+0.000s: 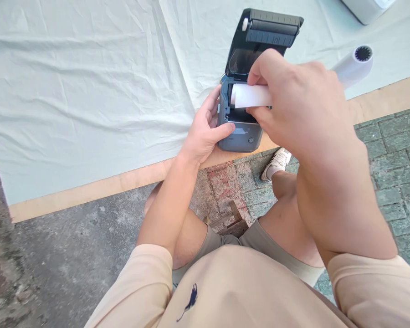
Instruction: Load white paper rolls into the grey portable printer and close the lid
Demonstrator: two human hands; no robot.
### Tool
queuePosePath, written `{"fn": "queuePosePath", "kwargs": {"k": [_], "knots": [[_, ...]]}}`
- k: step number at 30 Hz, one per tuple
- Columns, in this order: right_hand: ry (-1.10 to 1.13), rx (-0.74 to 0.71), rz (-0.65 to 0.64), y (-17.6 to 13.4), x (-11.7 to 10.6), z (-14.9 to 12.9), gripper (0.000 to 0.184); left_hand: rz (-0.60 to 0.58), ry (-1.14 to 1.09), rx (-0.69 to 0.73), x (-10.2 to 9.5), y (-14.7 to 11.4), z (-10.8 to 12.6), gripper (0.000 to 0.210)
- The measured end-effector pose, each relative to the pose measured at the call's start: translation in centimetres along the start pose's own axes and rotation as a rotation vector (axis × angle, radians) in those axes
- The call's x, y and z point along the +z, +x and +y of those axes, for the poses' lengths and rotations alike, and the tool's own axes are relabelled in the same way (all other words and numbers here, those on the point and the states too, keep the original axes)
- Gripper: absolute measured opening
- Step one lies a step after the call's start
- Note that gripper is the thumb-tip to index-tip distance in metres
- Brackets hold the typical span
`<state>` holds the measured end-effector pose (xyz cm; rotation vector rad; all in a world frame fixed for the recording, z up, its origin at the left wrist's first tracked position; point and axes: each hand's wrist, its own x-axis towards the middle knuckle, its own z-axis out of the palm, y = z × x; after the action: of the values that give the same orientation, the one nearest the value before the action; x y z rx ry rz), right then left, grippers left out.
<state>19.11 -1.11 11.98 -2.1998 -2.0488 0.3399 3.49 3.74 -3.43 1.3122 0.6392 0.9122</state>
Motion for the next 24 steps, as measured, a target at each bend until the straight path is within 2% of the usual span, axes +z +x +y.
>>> {"fn": "queuePosePath", "kwargs": {"k": [6, 11, 19, 24], "knots": [[0.009, -0.082, 0.037, 0.4, 0.8, 0.0, 0.037, 0.024, 0.020, 0.025, 0.1, 0.1, 0.0, 0.110], [0.096, -0.167, 0.101, 1.0, 1.6, 0.9, 0.020, 0.029, 0.013, 0.026, 0.0, 0.0, -0.1, 0.110], [0.063, -0.069, 0.093, 0.4, 0.7, 0.8, 0.026, 0.003, 0.020, 0.046, 0.0, 0.2, -0.4, 0.113], [0.045, -0.034, 0.079, 0.2, 0.9, 0.4, 0.026, -0.017, 0.041, 0.070, 0.0, 0.1, -0.4, 0.107]]}}
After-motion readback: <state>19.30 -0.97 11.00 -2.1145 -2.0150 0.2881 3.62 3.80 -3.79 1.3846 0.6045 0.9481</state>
